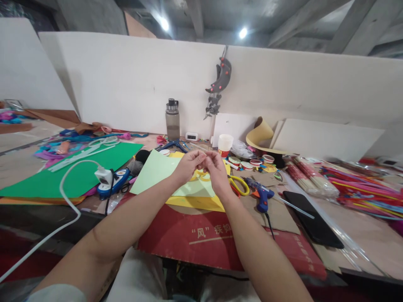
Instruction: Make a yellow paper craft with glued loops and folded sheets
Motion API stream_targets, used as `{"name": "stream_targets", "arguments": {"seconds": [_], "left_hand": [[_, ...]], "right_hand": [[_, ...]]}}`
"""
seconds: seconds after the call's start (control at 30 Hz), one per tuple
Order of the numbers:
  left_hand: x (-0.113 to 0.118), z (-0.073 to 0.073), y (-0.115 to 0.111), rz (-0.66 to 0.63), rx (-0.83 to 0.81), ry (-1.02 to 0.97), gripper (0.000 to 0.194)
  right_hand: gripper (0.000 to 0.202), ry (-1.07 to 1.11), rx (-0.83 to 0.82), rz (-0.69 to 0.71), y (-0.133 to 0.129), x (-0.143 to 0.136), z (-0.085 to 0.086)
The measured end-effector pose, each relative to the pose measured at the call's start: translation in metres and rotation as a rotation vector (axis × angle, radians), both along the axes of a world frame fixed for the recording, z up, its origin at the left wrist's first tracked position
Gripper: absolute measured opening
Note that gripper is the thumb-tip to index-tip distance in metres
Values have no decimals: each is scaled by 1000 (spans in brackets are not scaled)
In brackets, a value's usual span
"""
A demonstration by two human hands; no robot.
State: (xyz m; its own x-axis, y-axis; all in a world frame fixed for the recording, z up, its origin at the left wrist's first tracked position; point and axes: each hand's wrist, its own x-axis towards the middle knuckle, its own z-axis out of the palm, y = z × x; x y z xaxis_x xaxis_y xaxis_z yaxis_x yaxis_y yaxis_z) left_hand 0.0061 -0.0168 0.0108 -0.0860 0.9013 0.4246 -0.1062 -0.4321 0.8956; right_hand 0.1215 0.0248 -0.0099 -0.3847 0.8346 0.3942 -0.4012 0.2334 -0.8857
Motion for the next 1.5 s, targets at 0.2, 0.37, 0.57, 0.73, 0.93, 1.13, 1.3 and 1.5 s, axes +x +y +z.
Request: {"name": "stream_targets", "arguments": {"seconds": [0.2, 0.37, 0.57, 0.73, 0.93, 1.13, 1.3, 1.5], "left_hand": [[-5, 3, 5, -7, -21, -125, 41], [-5, 4, 2, -20, 1, -24, 30], [-2, 6, -4, 67, 60, 47, 27], [-5, 4, -4, 119, 62, 139, 30], [-13, 4, -1, 223, 90, 386, 29], [-15, 1, 4, 40, -31, 308, 32], [-8, 4, -2, -136, 29, 6, 40], [-11, 6, 4, -29, -46, -120, 26]], "right_hand": [[39, 57, -83, -20, 1, 6, 10], [35, 5, -20, -4, 4, 5, 4], [30, -79, 72, -58, 7, 6, 0], [28, -201, 203, -164, 4, 8, 2], [25, -296, 378, -341, 7, 12, 2], [34, -225, 235, -173, 9, 8, -1], [35, -7, -39, 108, 5, 6, 5], [27, 67, -129, 54, 9, 9, 7]]}}
